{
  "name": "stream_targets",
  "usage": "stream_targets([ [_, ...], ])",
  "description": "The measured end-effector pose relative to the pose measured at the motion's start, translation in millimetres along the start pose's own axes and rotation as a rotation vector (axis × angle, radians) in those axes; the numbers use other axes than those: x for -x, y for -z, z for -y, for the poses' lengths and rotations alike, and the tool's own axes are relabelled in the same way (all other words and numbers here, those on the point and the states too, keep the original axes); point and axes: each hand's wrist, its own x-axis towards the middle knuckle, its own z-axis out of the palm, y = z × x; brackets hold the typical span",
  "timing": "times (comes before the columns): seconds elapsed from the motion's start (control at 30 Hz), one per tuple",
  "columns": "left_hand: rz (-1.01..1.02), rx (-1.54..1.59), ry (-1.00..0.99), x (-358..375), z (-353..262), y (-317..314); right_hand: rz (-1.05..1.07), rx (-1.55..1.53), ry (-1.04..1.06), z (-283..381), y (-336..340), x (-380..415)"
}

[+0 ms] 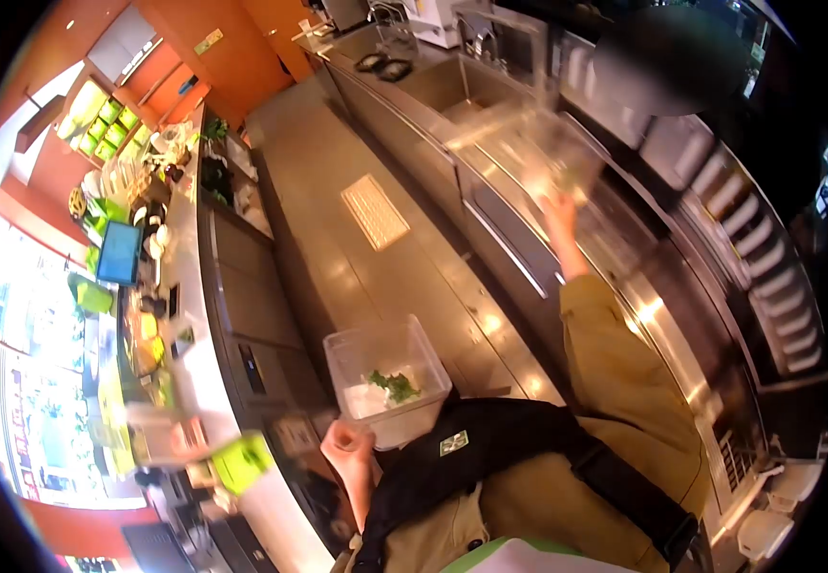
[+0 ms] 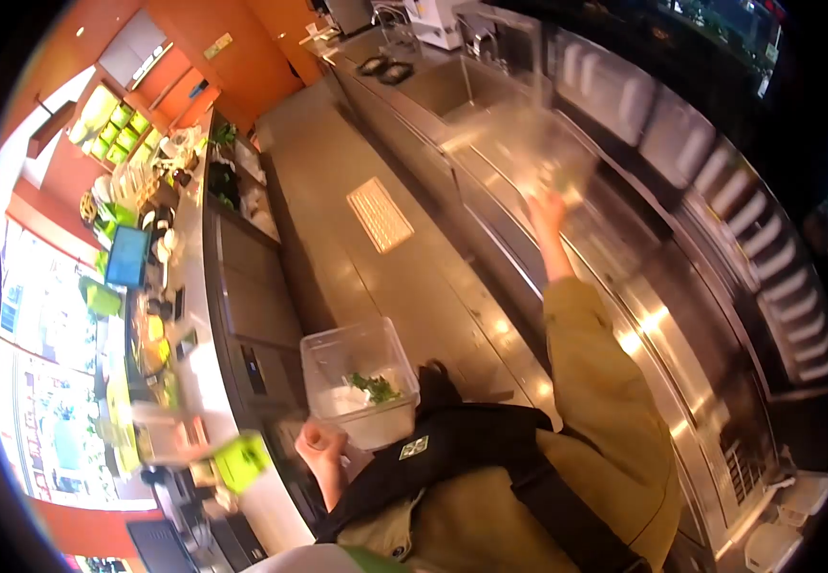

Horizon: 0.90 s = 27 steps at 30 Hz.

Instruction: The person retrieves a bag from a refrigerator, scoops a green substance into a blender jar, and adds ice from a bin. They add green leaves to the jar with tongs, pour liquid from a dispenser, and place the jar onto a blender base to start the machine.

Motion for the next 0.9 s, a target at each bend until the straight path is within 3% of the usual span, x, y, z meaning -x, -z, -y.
stream_targets([
  [0.03, 0.032, -0.026, 0.021, -55, -2, -8, 0.087, -0.102, -0.209, -2, -16, -16],
  [0.07, 0.066, -0.050, 0.048, -108, -7, -14, -0.284, -0.108, -0.021, -47, -49, -30],
  [0.13, 0.108, -0.081, -0.004, -218, -17, -25, -0.390, -0.238, -0.202, -15, -54, -24],
  [0.17, 0.134, -0.086, -0.015, -273, -20, -33, -0.440, -0.317, -0.200, -51, -59, -30],
  [0.27, 0.227, -0.036, 0.028, -447, -16, -63, -0.580, -0.127, -0.237, 9, -62, -33],
  [0.3, 0.254, -0.035, 0.025, -503, -20, -83, -0.548, 0.188, -0.139, 14, -63, -36],
  [0.33, 0.282, -0.036, 0.020, -558, -23, -106, -0.547, 0.325, -0.103, 69, -81, -33],
  [0.4, 0.332, -0.098, -0.002, -665, -27, -163, -0.521, 0.308, -0.105, 85, -105, -24],
  [0.47, 0.410, -0.051, -0.091, -775, -15, -223, -0.570, 0.158, -0.313, 133, -152, -33],
  [0.53, 0.486, -0.103, -0.225, -882, -9, -286, -0.537, 0.031, -0.249, 165, -203, -52],
  [0.57, 0.523, -0.104, -0.298, -935, -4, -314, -0.699, -0.021, -0.213, 197, -255, -73],
  [0.6, 0.556, -0.088, -0.362, -982, -3, -344, -0.659, 0.074, -0.173, 181, -271, -75],
  [0.73, 0.713, 0.221, -0.278, -1123, -42, -480, -0.767, -0.130, -0.256, 228, -402, -132],
  [0.9, 1.018, 0.167, -0.315, -1265, -29, -628, -0.976, -0.220, -0.246, 272, -569, -194],
])
